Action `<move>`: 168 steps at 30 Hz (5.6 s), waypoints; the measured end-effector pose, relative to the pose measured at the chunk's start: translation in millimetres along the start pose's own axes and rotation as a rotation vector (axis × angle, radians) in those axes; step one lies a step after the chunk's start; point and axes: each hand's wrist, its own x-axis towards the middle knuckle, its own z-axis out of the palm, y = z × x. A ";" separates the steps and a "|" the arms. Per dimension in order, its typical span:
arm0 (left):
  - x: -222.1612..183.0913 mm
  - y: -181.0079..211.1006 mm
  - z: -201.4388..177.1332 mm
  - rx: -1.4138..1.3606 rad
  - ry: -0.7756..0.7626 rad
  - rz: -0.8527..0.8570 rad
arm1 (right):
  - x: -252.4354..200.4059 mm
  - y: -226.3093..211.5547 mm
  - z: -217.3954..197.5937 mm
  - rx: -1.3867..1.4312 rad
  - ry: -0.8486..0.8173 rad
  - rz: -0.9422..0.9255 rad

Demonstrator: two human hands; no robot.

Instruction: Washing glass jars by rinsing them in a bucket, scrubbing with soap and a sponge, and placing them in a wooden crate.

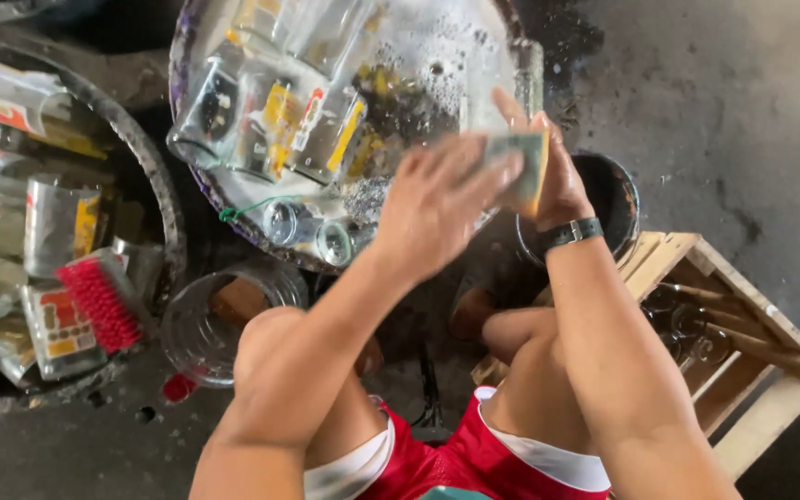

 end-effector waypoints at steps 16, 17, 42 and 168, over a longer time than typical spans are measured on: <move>-3.0 -44.3 40.4 0.084 0.117 -0.107 | 17.8 16.3 -49.7 0.147 0.313 0.010; 2.6 -61.8 47.5 0.138 0.185 -0.147 | 27.0 18.2 -72.9 0.224 0.308 0.058; 3.1 -29.6 44.8 -0.097 0.400 0.116 | 1.1 12.0 -5.2 0.226 0.218 -0.105; -104.3 -144.4 -72.9 0.546 -0.801 -1.314 | 0.3 -22.8 28.6 0.439 0.514 -0.248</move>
